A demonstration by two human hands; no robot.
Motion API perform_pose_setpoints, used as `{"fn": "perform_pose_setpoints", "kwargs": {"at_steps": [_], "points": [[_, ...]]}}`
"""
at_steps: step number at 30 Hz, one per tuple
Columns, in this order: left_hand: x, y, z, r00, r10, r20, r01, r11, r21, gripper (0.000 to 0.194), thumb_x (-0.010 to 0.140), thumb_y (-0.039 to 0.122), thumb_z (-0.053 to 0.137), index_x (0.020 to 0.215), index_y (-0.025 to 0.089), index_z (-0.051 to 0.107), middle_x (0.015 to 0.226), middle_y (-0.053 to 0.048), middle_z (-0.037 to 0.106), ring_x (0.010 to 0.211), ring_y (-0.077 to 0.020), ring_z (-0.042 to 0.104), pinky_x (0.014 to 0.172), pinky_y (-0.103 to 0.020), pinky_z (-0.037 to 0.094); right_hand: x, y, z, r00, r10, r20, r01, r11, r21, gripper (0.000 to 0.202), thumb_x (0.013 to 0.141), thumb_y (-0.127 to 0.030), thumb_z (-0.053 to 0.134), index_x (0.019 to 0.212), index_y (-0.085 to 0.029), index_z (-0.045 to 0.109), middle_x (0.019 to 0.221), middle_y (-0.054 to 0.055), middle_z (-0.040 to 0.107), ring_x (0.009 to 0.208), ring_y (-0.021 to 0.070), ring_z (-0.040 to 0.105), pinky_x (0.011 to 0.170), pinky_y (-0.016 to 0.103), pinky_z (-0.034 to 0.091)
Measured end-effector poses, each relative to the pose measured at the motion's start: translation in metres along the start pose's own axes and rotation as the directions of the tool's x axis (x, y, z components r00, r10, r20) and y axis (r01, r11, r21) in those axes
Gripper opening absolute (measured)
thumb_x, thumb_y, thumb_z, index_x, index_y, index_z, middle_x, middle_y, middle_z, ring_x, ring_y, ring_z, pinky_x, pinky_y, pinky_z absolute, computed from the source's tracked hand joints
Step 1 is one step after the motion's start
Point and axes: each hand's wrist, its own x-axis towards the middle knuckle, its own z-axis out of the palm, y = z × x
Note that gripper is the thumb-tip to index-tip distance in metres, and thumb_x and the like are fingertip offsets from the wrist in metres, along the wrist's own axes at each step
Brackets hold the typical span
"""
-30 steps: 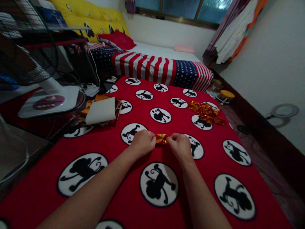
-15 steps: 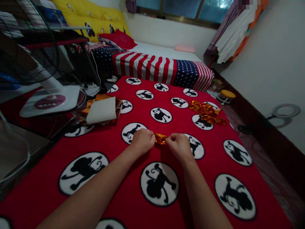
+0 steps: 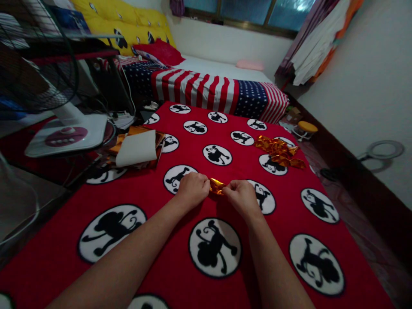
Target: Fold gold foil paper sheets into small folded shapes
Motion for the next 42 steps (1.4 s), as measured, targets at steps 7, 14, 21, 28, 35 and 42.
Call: {"fn": "perform_pose_setpoints", "kwargs": {"at_steps": [7,14,21,28,35,42], "points": [[0.001,-0.002,0.002,0.999,0.006,0.033,-0.005,1.0,-0.03,0.037,0.088,0.029,0.041,0.08,0.016,0.075,0.079,-0.012,0.072,0.073,-0.0204,0.064,0.065,-0.029,0.04,0.0,0.001,0.001,1.0,0.023,0.006,-0.023,0.999,0.037,0.021,0.07,-0.021,0.054,0.049,-0.019,0.058,0.046,0.001,0.057,0.048,0.0125,0.05,0.049,0.023,0.029],[0.002,-0.005,0.004,0.999,-0.011,-0.042,0.006,0.993,-0.119,0.038,0.091,0.029,0.038,0.078,0.016,0.072,0.077,-0.01,0.071,0.068,-0.018,0.061,0.066,-0.028,0.037,0.005,0.007,0.004,0.998,0.059,-0.008,-0.057,0.987,0.153,0.025,0.074,-0.033,0.055,0.055,-0.018,0.06,0.051,0.002,0.062,0.05,0.0139,0.055,0.05,0.022,0.033],[0.004,-0.007,0.008,0.997,0.055,-0.051,-0.061,0.989,-0.134,0.036,0.092,0.027,0.039,0.077,0.016,0.069,0.08,-0.009,0.071,0.072,-0.0178,0.062,0.067,-0.028,0.038,0.005,0.012,0.009,0.998,0.047,-0.03,-0.042,0.989,0.145,0.03,0.076,-0.033,0.053,0.051,-0.018,0.057,0.046,0.002,0.058,0.045,0.0126,0.05,0.047,0.023,0.029],[0.0,-0.004,0.006,0.979,0.202,-0.002,-0.202,0.976,-0.084,0.032,0.093,0.027,0.04,0.08,0.016,0.068,0.082,-0.009,0.071,0.075,-0.0195,0.063,0.067,-0.029,0.039,0.006,0.015,0.008,0.997,0.073,-0.039,-0.067,0.989,0.135,0.031,0.075,-0.03,0.052,0.047,-0.019,0.054,0.044,0.002,0.056,0.044,0.0121,0.048,0.046,0.024,0.027],[0.0,-0.003,0.006,0.995,0.07,-0.077,-0.074,0.996,-0.05,0.032,0.093,0.028,0.04,0.081,0.016,0.067,0.085,-0.009,0.071,0.078,-0.0203,0.064,0.066,-0.03,0.039,0.005,0.01,0.007,0.998,0.051,-0.038,-0.046,0.994,0.102,0.03,0.073,-0.03,0.053,0.046,-0.019,0.052,0.041,0.001,0.052,0.043,0.0121,0.046,0.046,0.024,0.025],[0.001,-0.004,0.008,0.996,0.074,-0.051,-0.08,0.988,-0.13,0.033,0.092,0.027,0.04,0.078,0.016,0.068,0.08,-0.008,0.071,0.073,-0.0185,0.063,0.065,-0.029,0.037,0.004,0.012,0.006,0.998,0.061,-0.022,-0.054,0.974,0.22,0.029,0.073,-0.03,0.053,0.047,-0.018,0.055,0.042,0.001,0.054,0.042,0.0112,0.046,0.045,0.023,0.027]]}}
